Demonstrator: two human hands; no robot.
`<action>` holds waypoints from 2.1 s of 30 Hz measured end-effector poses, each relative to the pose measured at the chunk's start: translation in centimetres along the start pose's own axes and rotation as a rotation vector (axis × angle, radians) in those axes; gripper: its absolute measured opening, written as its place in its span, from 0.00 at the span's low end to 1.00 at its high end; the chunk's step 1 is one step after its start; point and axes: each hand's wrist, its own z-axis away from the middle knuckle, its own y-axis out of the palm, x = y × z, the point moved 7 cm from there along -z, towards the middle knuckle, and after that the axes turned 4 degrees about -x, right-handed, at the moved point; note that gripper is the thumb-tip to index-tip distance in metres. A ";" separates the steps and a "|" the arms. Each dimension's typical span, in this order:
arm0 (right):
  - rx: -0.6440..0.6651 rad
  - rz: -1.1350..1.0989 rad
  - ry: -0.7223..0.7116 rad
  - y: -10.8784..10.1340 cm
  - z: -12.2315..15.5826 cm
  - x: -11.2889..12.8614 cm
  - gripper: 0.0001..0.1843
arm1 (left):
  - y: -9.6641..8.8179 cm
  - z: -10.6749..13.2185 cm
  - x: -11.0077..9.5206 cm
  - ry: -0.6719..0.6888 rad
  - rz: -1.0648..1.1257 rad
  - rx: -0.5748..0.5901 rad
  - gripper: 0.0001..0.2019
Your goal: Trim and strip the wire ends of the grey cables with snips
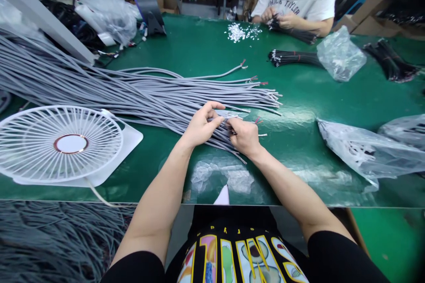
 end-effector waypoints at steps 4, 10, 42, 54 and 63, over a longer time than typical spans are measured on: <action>0.031 -0.234 -0.002 -0.6 0.0 -1.5 0.11 | 0.0 0.0 0.3 -0.056 0.090 0.005 0.17; -0.066 -0.514 0.126 -4.8 -0.6 -4.2 0.12 | 0.0 0.1 0.0 -0.079 0.067 0.025 0.20; 0.027 -1.336 0.566 0.6 -1.4 -1.2 0.17 | -2.0 -0.1 -0.3 0.098 0.197 -0.220 0.11; -0.072 -1.185 0.403 -0.6 -3.2 0.3 0.17 | -1.8 0.0 -0.8 0.156 0.205 -0.138 0.17; -0.048 -1.032 0.329 -0.1 -3.2 -1.1 0.09 | -1.7 -0.2 -0.1 0.078 0.210 -0.136 0.14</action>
